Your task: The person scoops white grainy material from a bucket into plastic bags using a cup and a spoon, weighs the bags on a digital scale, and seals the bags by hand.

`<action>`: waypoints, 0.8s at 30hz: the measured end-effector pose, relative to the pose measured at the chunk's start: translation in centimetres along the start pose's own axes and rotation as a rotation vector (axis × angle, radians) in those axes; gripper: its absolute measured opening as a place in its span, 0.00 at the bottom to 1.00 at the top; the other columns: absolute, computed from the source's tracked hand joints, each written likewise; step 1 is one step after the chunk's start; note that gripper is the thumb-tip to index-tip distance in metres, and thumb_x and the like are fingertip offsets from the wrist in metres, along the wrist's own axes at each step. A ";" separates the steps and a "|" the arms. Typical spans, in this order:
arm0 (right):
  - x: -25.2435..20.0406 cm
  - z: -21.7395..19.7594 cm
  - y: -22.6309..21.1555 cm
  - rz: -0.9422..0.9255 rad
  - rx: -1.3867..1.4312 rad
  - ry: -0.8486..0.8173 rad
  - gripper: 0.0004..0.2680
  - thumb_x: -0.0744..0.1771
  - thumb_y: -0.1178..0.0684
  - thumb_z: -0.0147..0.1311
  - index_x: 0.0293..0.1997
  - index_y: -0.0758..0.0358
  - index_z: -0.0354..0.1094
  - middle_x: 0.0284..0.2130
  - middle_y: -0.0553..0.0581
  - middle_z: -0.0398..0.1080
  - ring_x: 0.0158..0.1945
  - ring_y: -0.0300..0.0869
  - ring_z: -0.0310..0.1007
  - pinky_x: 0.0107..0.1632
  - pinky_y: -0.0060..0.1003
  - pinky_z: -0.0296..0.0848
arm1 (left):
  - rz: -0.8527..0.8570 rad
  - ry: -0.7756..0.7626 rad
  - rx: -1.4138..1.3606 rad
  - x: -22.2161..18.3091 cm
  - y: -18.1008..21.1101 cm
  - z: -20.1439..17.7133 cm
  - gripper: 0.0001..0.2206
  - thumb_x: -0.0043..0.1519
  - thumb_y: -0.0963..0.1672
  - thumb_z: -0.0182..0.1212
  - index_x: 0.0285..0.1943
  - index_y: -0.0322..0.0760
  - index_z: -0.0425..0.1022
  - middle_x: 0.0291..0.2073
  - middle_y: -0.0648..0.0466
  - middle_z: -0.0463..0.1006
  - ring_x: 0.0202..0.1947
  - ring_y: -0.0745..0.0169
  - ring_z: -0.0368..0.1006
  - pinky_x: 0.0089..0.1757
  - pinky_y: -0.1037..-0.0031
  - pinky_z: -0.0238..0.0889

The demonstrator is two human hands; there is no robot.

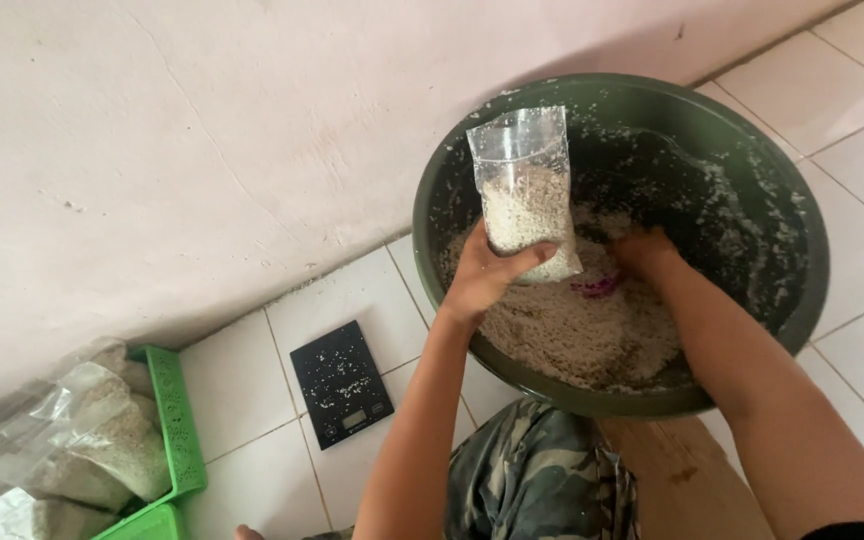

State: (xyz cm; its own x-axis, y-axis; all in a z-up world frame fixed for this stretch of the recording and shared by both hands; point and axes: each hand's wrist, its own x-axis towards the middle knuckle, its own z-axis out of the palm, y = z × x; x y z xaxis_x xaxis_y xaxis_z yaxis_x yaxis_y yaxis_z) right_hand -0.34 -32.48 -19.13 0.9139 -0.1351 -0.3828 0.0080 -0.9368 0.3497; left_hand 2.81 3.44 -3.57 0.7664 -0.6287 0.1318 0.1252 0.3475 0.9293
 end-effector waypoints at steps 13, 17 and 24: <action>0.4 -7.0 1.3 0.222 0.446 -0.317 0.23 0.66 0.38 0.44 0.63 0.63 0.66 0.61 0.68 0.66 0.68 0.63 0.55 0.64 0.73 0.34 | 0.118 0.071 0.095 -0.3 3.9 3.1 0.43 0.44 0.45 0.81 0.68 0.26 0.61 0.59 0.31 0.67 0.61 0.41 0.61 0.54 0.40 0.59; -0.3 -6.0 0.1 0.212 0.239 0.057 0.11 0.66 0.51 0.50 0.45 0.63 0.78 0.44 0.66 0.75 0.57 0.58 0.66 0.61 0.61 0.46 | 0.179 0.060 0.098 0.1 3.4 3.3 0.42 0.45 0.43 0.82 0.68 0.28 0.62 0.58 0.32 0.69 0.61 0.36 0.62 0.55 0.39 0.58; -4.2 -11.8 -4.4 -0.013 0.118 0.307 0.08 0.65 0.58 0.49 0.32 0.67 0.75 0.28 0.62 0.73 0.42 0.53 0.70 0.55 0.55 0.53 | 0.176 0.055 0.069 0.5 2.9 3.0 0.44 0.46 0.44 0.81 0.71 0.30 0.59 0.62 0.35 0.67 0.63 0.35 0.59 0.57 0.37 0.52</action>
State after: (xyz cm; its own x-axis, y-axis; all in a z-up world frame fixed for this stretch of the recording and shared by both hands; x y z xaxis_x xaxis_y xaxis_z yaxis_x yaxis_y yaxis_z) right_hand 0.60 -23.97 -9.00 0.9938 -0.0359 -0.1048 -0.0100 -0.9712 0.2380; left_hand 1.71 2.05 0.17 0.8059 -0.5229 0.2776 -0.0560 0.3995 0.9150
